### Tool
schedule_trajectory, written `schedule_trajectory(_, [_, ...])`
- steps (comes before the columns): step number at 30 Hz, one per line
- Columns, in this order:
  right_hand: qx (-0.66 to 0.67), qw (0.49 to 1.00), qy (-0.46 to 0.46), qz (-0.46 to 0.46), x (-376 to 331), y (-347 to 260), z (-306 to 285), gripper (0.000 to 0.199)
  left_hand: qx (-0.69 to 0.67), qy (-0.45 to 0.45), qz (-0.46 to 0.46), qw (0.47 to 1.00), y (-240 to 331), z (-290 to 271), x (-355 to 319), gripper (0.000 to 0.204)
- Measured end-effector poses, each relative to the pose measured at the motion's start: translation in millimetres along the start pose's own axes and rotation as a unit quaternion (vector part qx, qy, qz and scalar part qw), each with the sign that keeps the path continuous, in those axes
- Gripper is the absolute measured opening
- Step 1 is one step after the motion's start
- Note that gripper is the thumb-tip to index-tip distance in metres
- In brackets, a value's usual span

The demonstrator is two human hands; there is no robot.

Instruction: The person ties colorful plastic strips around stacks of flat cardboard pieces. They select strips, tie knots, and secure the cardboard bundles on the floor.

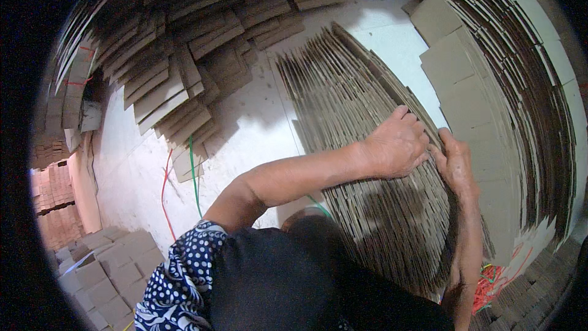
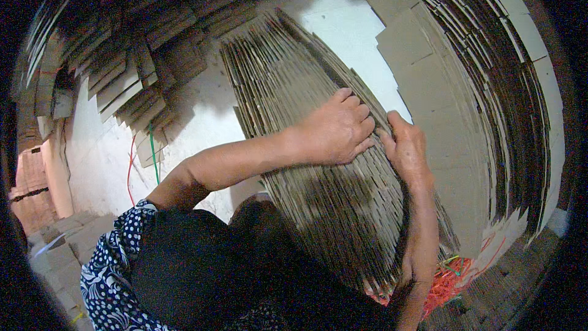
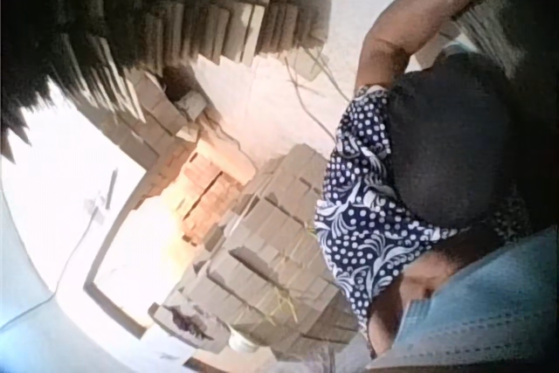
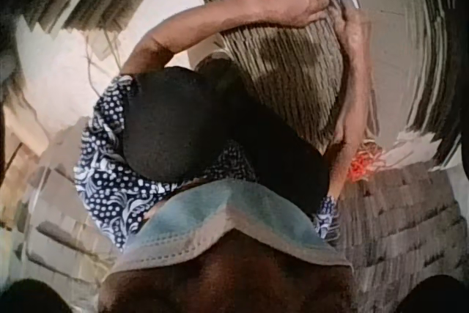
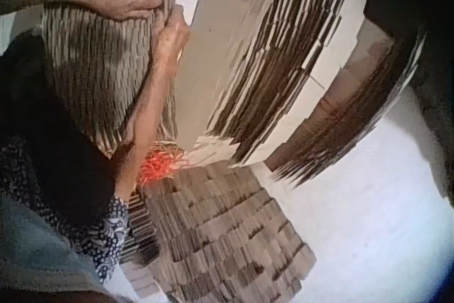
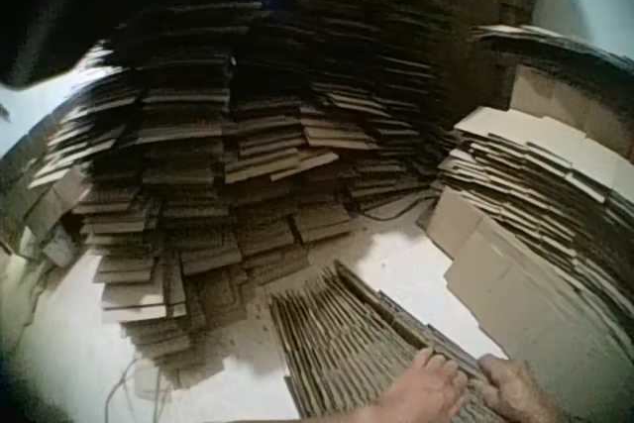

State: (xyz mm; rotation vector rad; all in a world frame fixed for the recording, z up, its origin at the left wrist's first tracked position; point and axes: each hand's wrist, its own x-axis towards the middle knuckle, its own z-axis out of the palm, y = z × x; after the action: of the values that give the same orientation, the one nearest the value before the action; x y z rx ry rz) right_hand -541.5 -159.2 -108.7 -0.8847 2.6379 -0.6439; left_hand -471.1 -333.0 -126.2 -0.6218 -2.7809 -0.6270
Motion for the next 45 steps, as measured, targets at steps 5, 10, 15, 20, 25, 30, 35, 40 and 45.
schedule_trajectory(5, [0.017,0.999,-0.046,-0.023,-2,-4,-3,0.022,-0.017,-0.001,-0.007,1.000,0,-1,-4,0.028])
schedule_trajectory(10, [0.035,0.997,-0.060,-0.017,-11,-10,2,0.022,-0.040,-0.031,0.000,0.999,1,-9,-10,0.026])
schedule_trajectory(15, [-0.017,0.999,-0.004,-0.044,-20,3,10,0.019,-0.078,-0.034,0.001,0.996,3,-10,-3,0.028])
schedule_trajectory(20, [0.035,0.994,0.010,-0.103,-29,4,17,0.015,0.028,0.074,-0.002,0.997,12,-14,13,0.038])
schedule_trajectory(25, [0.047,0.968,0.239,0.059,-29,38,-8,0.022,0.021,-0.145,-0.044,0.988,12,-12,19,0.040])
schedule_trajectory(30, [-0.224,0.926,0.263,0.149,-50,110,-28,0.040,0.016,-0.131,-0.031,0.991,13,-15,15,0.037])
schedule_trajectory(35, [-0.296,0.923,0.187,0.162,-68,94,-21,0.050,0.025,-0.136,-0.037,0.990,11,-13,12,0.035])
schedule_trajectory(40, [-0.226,0.948,0.192,0.117,-77,81,-24,0.037,0.012,-0.122,-0.041,0.992,10,-14,12,0.034])
schedule_trajectory(45, [-0.118,0.976,0.116,0.143,-79,107,-37,0.019,0.004,-0.112,-0.031,0.993,11,-10,15,0.033])
